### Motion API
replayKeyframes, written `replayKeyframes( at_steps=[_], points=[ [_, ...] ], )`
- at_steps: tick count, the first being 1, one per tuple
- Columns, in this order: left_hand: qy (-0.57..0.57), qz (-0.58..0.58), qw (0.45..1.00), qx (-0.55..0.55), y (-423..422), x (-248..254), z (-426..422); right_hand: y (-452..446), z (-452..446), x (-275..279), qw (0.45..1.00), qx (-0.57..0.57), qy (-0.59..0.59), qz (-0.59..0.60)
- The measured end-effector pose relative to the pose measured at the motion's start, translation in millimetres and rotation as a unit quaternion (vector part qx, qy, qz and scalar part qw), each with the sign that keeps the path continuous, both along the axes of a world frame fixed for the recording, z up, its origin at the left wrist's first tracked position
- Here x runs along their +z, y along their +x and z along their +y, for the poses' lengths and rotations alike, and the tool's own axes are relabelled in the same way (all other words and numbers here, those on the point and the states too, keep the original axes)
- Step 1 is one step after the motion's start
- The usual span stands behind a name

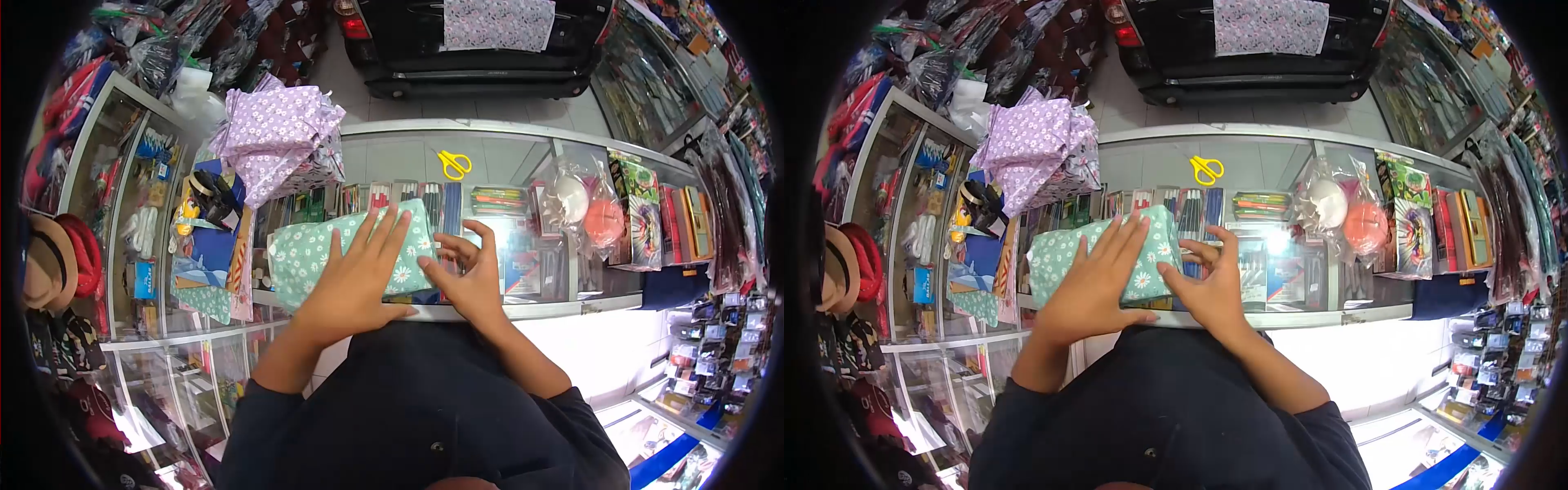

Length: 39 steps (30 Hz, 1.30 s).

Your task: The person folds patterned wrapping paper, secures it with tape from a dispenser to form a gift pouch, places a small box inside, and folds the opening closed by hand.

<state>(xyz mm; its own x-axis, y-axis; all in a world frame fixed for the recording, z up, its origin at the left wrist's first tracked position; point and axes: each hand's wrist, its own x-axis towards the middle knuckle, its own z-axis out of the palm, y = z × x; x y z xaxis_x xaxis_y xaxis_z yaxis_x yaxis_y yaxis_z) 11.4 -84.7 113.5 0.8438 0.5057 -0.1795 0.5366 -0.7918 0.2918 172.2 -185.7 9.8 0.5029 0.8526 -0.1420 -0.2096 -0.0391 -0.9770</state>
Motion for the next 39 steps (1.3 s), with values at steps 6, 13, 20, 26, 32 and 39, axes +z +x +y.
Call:
replayKeyframes(
  at_steps=[6,13,20,26,32,39],
  points=[
    [-0.003,-0.008,0.999,-0.042,-13.8,-19.6,19.1,24.8,-0.3,15.8,0.998,0.005,-0.007,-0.057],
    [-0.159,-0.322,0.93,0.075,6.1,-15.9,0.6,34.3,4.4,22.6,0.986,0.158,0.029,-0.045],
    [-0.217,-0.315,0.911,0.153,10.7,-22.0,-15.1,27.3,-7.6,25.1,0.975,0.193,0.041,-0.102],
    [-0.219,-0.316,0.907,0.169,8.1,-30.7,-19.2,26.0,-16.1,25.9,0.969,0.215,0.024,-0.119],
    [-0.174,-0.305,0.919,0.177,10.8,-33.9,-27.1,19.3,-23.5,11.6,0.983,0.183,-0.016,-0.023],
    [-0.142,-0.326,0.913,0.201,16.3,-28.6,-39.4,16.5,-29.0,8.7,0.989,0.14,0.035,0.037]
  ],
)
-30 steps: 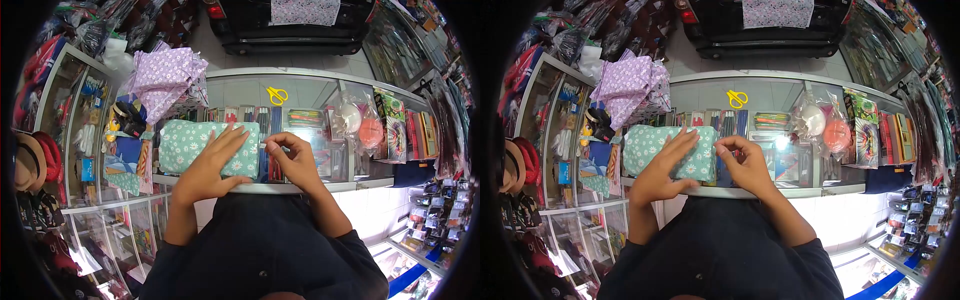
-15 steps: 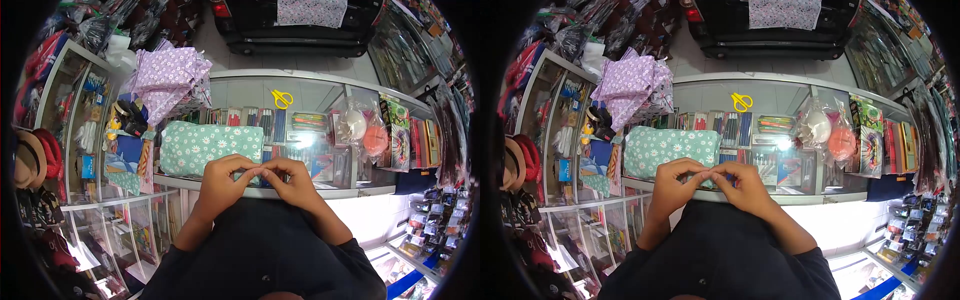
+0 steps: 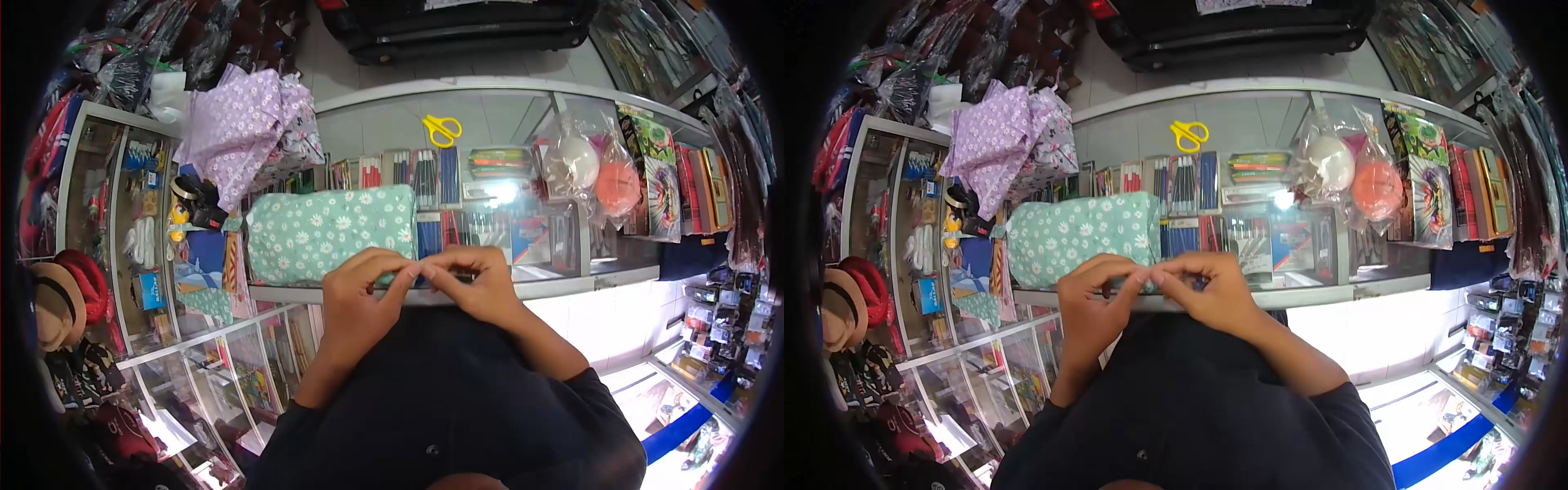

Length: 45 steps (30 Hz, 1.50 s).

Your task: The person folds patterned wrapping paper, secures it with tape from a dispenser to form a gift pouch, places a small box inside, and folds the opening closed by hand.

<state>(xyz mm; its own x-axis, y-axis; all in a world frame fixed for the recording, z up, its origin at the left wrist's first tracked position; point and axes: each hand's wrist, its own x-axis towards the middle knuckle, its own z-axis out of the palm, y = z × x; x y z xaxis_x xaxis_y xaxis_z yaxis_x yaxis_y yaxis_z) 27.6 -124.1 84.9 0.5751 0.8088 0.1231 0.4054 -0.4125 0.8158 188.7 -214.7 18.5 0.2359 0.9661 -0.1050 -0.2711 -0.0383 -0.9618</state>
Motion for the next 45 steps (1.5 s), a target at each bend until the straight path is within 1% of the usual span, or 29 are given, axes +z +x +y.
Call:
replayKeyframes(
  at_steps=[1,3,4,5,6,9,10,12,13,14,15,17,19,21,24,28,30,38,41,43,45],
  points=[
    [-0.01,-0.011,1.0,0.015,1.1,0.7,-2.2,0.6,-1.6,0.3,1.0,0.0,-0.006,0.003],
    [-0.021,-0.01,0.999,0.022,1.3,-0.4,-5.4,4.4,-0.1,0.0,0.999,-0.01,0.032,-0.038],
    [-0.049,-0.018,0.998,0.029,1.6,0.5,-6.7,3.6,-0.3,-1.2,0.999,-0.01,0.032,-0.037],
    [-0.076,-0.027,0.996,0.037,1.9,1.4,-7.0,2.1,-0.3,-2.8,0.997,-0.02,0.055,-0.041],
    [-0.075,-0.027,0.996,0.037,1.7,2.1,-7.1,1.5,0.0,-3.7,0.995,-0.029,0.078,-0.047],
    [-0.078,-0.01,0.997,0.018,-0.1,2.7,-5.3,5.1,-0.6,-3.2,0.996,-0.008,0.064,-0.058],
    [-0.061,-0.027,0.997,0.025,-0.4,1.5,-3.7,7.0,-0.7,-4.3,0.996,-0.007,0.065,-0.057],
    [-0.046,-0.044,0.997,0.032,-0.9,-1.4,1.4,10.4,-1.6,-7.3,1.0,0.002,0.007,-0.013],
    [0.011,-0.043,0.999,0.03,-1.6,-2.9,5.8,10.6,-0.4,-10.0,1.0,0.003,0.005,-0.012],
    [0.068,-0.042,0.996,0.026,-2.1,-4.6,10.9,11.0,3.3,-14.5,1.0,-0.003,-0.029,0.005],
    [0.067,-0.04,0.997,0.026,-1.7,-6.6,16.5,11.2,7.2,-18.9,0.998,-0.01,-0.063,0.021],
    [0.168,-0.016,0.986,-0.01,-1.0,-11.5,27.2,9.8,13.7,-21.6,0.998,-0.016,-0.064,0.012],
    [0.17,0.005,0.985,-0.024,-2.5,-19.9,33.6,10.7,18.4,-18.1,0.997,-0.002,-0.065,0.05],
    [0.214,0.005,0.975,-0.061,-1.9,-28.2,39.3,12.1,22.8,-13.5,0.994,0.012,-0.079,0.068],
    [0.188,-0.023,0.98,-0.057,-0.9,-36.0,37.7,9.6,25.3,-17.4,0.991,0.028,-0.09,0.094],
    [0.19,-0.003,0.98,-0.064,-2.9,-34.8,37.1,8.3,28.5,-18.1,0.989,0.033,-0.098,0.103],
    [0.224,0.015,0.972,-0.075,-5.3,-38.1,39.5,8.3,29.5,-17.3,0.989,0.035,-0.1,0.102],
    [0.239,0.017,0.968,-0.079,-3.9,-41.4,39.1,2.7,28.9,-17.9,0.985,0.033,-0.122,0.116],
    [0.227,0.01,0.971,-0.075,-3.2,-40.6,37.1,3.0,28.8,-15.9,0.98,0.021,-0.136,0.145],
    [0.217,0.007,0.973,-0.072,-1.9,-40.3,37.0,6.9,29.8,-4.2,0.964,0.029,-0.181,0.193],
    [0.212,0.006,0.974,-0.074,-1.3,-40.8,36.8,9.6,29.7,-0.1,0.957,0.033,-0.2,0.207]
  ],
)
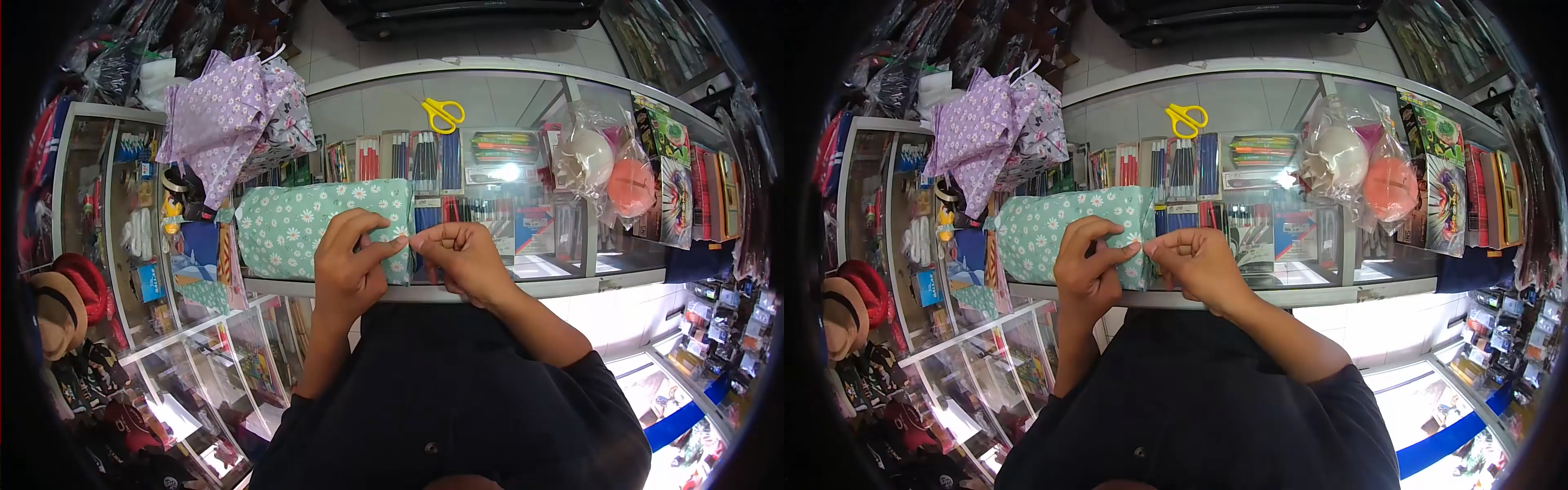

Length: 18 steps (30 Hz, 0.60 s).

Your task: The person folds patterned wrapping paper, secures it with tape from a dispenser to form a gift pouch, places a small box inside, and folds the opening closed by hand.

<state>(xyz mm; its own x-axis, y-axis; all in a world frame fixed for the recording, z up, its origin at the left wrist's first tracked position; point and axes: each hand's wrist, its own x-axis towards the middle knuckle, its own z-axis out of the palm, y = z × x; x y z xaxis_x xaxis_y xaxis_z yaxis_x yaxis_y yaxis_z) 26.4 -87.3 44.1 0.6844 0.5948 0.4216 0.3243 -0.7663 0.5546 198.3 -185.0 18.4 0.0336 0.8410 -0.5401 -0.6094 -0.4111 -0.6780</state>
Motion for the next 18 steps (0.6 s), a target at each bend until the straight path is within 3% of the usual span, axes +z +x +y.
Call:
replayKeyframes(
  at_steps=[2,5,7,8,10,11,13,14,16,18],
  points=[
    [0.001,0.0,1.0,0.001,1.1,0.3,0.3,3.6,1.3,0.6,1.0,0.005,-0.019,0.015],
    [0.0,0.001,1.0,0.004,1.4,0.5,0.3,8.6,7.2,-4.4,0.996,0.059,-0.035,-0.062],
    [-0.002,0.003,1.0,0.003,0.9,0.4,0.0,7.1,9.9,-16.4,0.97,0.078,0.019,-0.229],
    [0.0,0.003,1.0,0.004,0.5,0.0,-0.2,8.9,12.4,-16.6,0.97,0.077,0.018,-0.229],
    [0.003,0.001,1.0,0.005,0.6,-0.7,0.6,13.2,19.6,-16.4,0.866,0.077,0.164,-0.466],
    [0.011,0.007,1.0,0.001,0.2,-0.9,0.8,12.9,22.3,-18.5,0.866,0.077,0.164,-0.467],
    [0.017,0.013,1.0,-0.003,-0.4,-0.8,0.6,10.5,26.0,-24.3,0.761,0.037,0.204,-0.615],
    [0.007,0.011,1.0,0.0,-0.6,-0.7,0.7,11.3,25.9,-21.4,0.761,0.037,0.204,-0.615],
    [-0.006,0.009,1.0,0.005,-2.0,-0.6,0.4,15.1,23.0,-12.0,0.838,0.078,0.16,-0.516],
    [-0.007,-0.011,1.0,0.0,-2.9,-0.7,1.5,18.8,17.8,-11.0,0.855,0.073,0.144,-0.492]
  ],
)
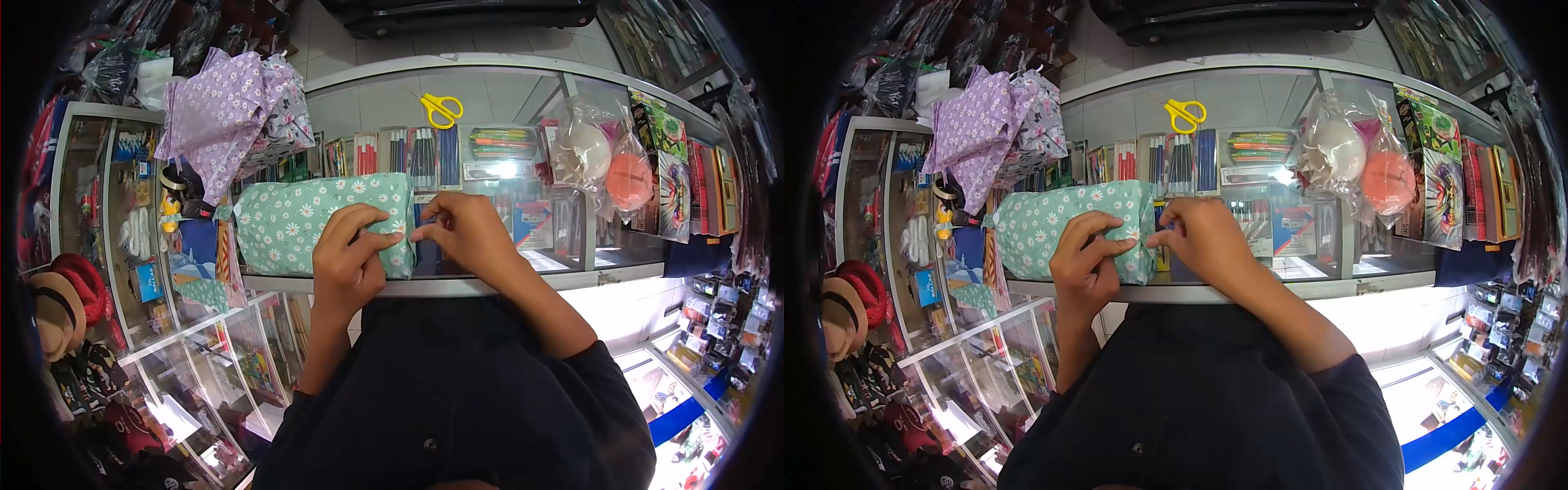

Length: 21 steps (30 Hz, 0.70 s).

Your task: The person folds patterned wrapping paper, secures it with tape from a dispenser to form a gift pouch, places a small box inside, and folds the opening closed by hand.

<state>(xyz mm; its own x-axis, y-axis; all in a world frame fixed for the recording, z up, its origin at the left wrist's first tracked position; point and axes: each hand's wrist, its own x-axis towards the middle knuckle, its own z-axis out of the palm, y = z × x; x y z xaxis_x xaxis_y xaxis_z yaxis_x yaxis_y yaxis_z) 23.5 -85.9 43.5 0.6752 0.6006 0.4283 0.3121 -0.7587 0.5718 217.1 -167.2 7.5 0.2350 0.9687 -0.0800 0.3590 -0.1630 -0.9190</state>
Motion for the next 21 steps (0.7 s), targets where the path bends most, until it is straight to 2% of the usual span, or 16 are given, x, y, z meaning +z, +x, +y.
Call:
replayKeyframes(
  at_steps=[5,7,12,14,15,17,21],
  points=[
    [-0.008,-0.029,0.999,0.012,1.8,2.5,0.8,-8.0,-19.6,17.7,0.999,-0.032,0.009,0.036],
    [-0.019,-0.036,0.999,0.021,2.0,3.1,0.7,-18.1,-25.2,19.4,0.991,-0.047,0.027,0.12],
    [-0.029,-0.051,0.998,0.033,1.8,1.3,2.2,-35.3,-26.1,23.3,0.986,-0.046,0.035,0.156],
    [-0.025,-0.05,0.998,0.032,1.7,1.1,1.6,-37.8,-25.6,22.1,0.964,-0.019,-0.024,0.263],
    [-0.021,-0.049,0.998,0.03,1.9,0.8,1.3,-39.1,-25.4,20.0,0.964,-0.017,-0.024,0.263],
    [-0.025,-0.055,0.998,0.031,2.5,-1.1,1.7,-41.6,-25.1,12.9,0.919,-0.069,-0.044,0.385],
    [-0.026,-0.056,0.998,0.031,4.8,-1.1,-0.3,-56.8,-27.9,-6.6,0.903,-0.091,-0.006,0.421]
  ],
)
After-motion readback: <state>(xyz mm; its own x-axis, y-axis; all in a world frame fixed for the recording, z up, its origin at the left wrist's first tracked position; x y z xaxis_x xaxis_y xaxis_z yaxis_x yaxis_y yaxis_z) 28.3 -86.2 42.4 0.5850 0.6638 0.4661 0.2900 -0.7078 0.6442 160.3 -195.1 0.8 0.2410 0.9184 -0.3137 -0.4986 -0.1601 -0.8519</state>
